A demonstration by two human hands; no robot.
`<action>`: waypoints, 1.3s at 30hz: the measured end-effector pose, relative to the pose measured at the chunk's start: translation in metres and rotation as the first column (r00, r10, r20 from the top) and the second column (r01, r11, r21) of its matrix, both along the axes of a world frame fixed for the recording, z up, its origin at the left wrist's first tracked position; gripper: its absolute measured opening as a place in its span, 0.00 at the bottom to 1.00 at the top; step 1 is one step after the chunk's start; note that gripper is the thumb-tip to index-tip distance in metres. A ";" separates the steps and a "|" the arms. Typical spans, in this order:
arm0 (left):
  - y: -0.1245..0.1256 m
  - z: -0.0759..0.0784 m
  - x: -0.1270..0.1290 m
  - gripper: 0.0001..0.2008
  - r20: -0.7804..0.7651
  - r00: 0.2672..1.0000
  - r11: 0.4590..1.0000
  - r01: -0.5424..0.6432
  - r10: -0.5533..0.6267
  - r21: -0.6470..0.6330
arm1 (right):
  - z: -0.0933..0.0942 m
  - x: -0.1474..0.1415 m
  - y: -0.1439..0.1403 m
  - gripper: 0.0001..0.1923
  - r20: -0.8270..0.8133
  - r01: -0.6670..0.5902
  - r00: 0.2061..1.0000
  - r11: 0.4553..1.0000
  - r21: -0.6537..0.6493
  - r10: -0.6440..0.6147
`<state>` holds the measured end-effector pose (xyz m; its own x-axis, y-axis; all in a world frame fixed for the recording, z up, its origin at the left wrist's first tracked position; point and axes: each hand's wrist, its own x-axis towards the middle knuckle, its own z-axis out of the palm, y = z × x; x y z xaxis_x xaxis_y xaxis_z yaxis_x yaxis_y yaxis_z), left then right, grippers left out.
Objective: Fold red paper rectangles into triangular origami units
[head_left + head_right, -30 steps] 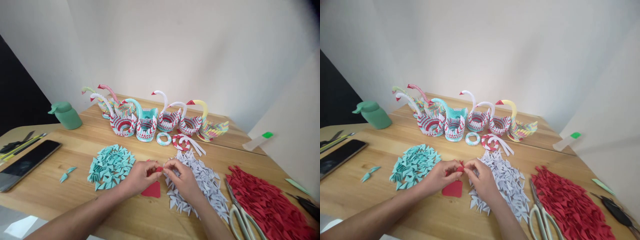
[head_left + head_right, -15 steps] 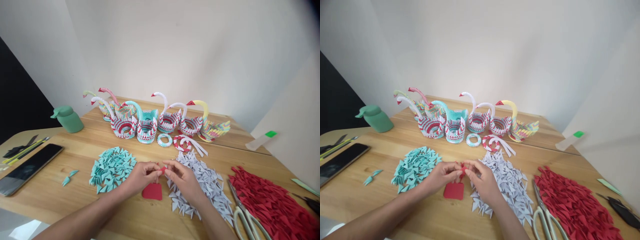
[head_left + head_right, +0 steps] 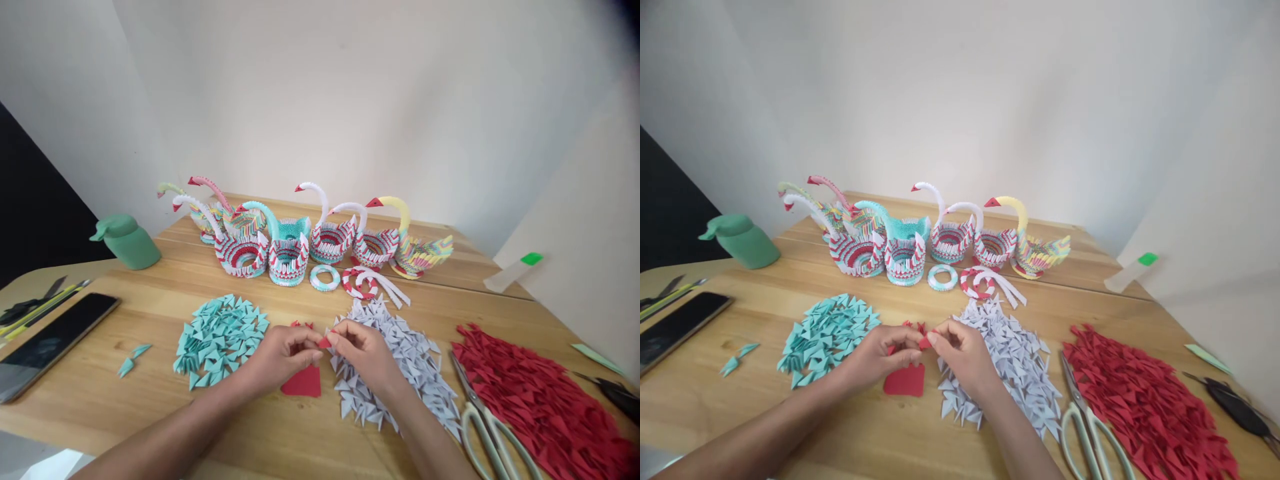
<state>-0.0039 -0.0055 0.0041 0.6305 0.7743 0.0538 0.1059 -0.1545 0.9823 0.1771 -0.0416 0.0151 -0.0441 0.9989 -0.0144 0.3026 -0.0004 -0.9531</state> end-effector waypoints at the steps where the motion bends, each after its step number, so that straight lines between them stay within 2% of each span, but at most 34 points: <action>1: 0.000 0.000 0.000 0.08 0.005 1.000 1.000 0.003 -0.003 0.018 | 0.001 0.000 0.000 0.13 -0.016 -0.001 1.000 1.000 -0.010 0.001; 5: 0.000 0.003 -0.001 0.09 0.015 1.000 0.997 -0.016 0.014 0.072 | 0.004 0.000 -0.001 0.14 -0.051 -0.022 0.998 0.999 -0.026 0.020; 12: -0.001 0.005 0.002 0.11 -0.010 0.998 0.994 -0.065 0.066 0.087 | -0.002 -0.003 -0.002 0.14 -0.022 -0.027 0.999 1.000 -0.015 0.026; 19: -0.002 -0.001 0.004 0.12 -0.052 0.993 0.993 -0.107 0.110 0.055 | 0.003 -0.009 -0.006 0.13 0.109 -0.030 0.994 0.994 0.101 0.019; 21: -0.002 -0.003 0.004 0.12 -0.064 0.992 0.992 -0.104 0.108 0.074 | 0.002 -0.007 -0.006 0.15 0.089 -0.020 0.996 0.997 0.077 0.013; 22: -0.002 -0.004 0.004 0.11 -0.075 0.990 0.985 -0.112 0.123 0.128 | 0.001 -0.006 -0.005 0.16 0.059 -0.010 0.998 0.999 0.044 0.008; 24: -0.002 -0.005 0.002 0.09 -0.084 0.979 0.927 -0.146 0.185 0.345 | -0.001 -0.003 -0.004 0.18 -0.026 0.010 1.000 0.999 -0.033 -0.010; 25: -0.002 -0.005 0.001 0.07 -0.073 0.974 0.862 -0.155 0.215 0.482 | -0.002 -0.002 -0.004 0.19 -0.070 0.014 0.997 0.998 -0.065 -0.019; 27: -0.002 -0.006 -0.001 0.05 -0.032 0.972 0.687 -0.140 0.231 0.714 | -0.005 -0.001 -0.003 0.19 -0.141 0.014 0.990 0.994 -0.106 -0.029; 29: -0.001 -0.005 -0.002 0.06 -0.011 0.981 0.544 -0.096 0.192 0.834 | -0.006 -0.002 -0.002 0.20 -0.187 0.002 0.982 0.992 -0.124 -0.026; 31: -0.001 -0.005 -0.003 0.07 -0.022 0.985 0.467 -0.062 0.171 0.882 | -0.007 -0.003 -0.002 0.20 -0.228 -0.015 0.974 0.991 -0.135 -0.017; 34: -0.002 -0.005 -0.004 0.07 -0.040 0.984 0.435 -0.041 0.176 0.900 | -0.008 -0.005 -0.003 0.21 -0.260 -0.041 0.966 0.988 -0.148 0.001; 39: -0.003 -0.004 -0.003 0.09 -0.027 0.987 0.455 -0.049 0.160 0.889 | -0.007 -0.004 -0.003 0.21 -0.193 -0.081 0.980 0.987 -0.135 0.054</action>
